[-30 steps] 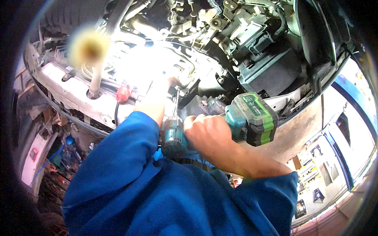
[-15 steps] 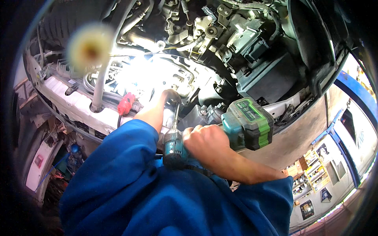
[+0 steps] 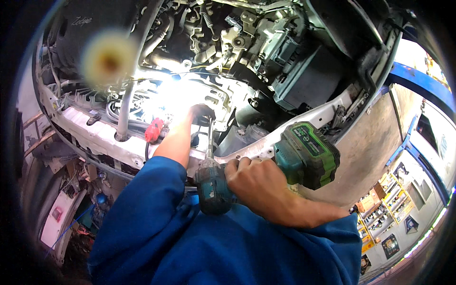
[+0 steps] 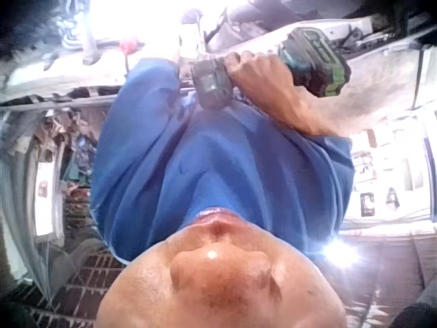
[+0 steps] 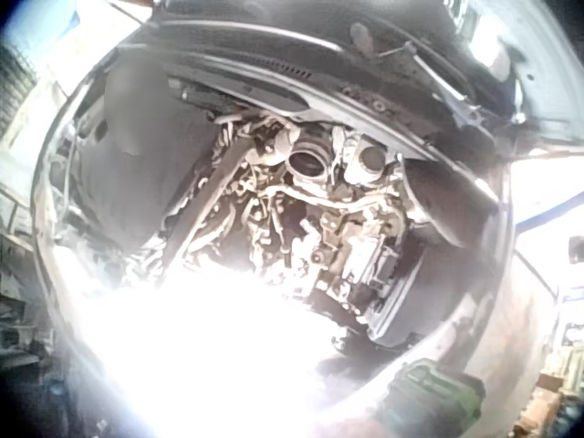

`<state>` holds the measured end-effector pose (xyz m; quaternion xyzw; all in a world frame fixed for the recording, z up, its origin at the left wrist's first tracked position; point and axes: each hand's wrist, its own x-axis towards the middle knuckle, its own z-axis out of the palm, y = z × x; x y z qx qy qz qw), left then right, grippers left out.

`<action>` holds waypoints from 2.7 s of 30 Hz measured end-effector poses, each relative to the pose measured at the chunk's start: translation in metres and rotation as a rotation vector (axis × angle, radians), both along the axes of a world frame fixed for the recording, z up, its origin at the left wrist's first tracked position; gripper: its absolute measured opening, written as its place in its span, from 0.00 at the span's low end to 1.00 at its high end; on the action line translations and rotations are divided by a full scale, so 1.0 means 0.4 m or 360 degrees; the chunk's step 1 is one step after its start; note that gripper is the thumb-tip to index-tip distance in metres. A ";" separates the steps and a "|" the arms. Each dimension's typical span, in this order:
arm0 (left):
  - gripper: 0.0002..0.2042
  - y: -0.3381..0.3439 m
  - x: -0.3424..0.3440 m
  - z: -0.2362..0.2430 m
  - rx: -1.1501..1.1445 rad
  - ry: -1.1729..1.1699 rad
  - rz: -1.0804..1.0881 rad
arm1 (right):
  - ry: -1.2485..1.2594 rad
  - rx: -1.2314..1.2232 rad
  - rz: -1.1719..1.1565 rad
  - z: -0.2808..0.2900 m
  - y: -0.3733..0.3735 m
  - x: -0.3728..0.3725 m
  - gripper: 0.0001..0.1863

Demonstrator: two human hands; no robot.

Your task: The person works in the engine compartment of a vehicle, first assembling an impact driver with a long extension and socket, then using it to loosen fasteners near the manifold while using a handheld work light for visibility.

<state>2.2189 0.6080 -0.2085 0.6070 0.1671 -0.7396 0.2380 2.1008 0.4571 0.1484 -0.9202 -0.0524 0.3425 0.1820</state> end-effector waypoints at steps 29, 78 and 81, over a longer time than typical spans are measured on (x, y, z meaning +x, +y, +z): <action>0.04 -0.809 -0.143 0.793 -0.1371 -0.1574 0.0549 | -0.2010 -0.0183 -0.1910 0.042 0.039 -0.645 0.18; 0.20 -1.080 -0.091 0.527 -0.1504 -0.1181 0.0909 | -0.1844 -0.0159 -0.2255 0.019 -0.004 -0.739 0.18; 0.17 -1.065 -0.074 0.536 -0.1535 -0.1173 0.0990 | -0.1803 -0.0199 -0.2286 0.024 -0.001 -0.730 0.18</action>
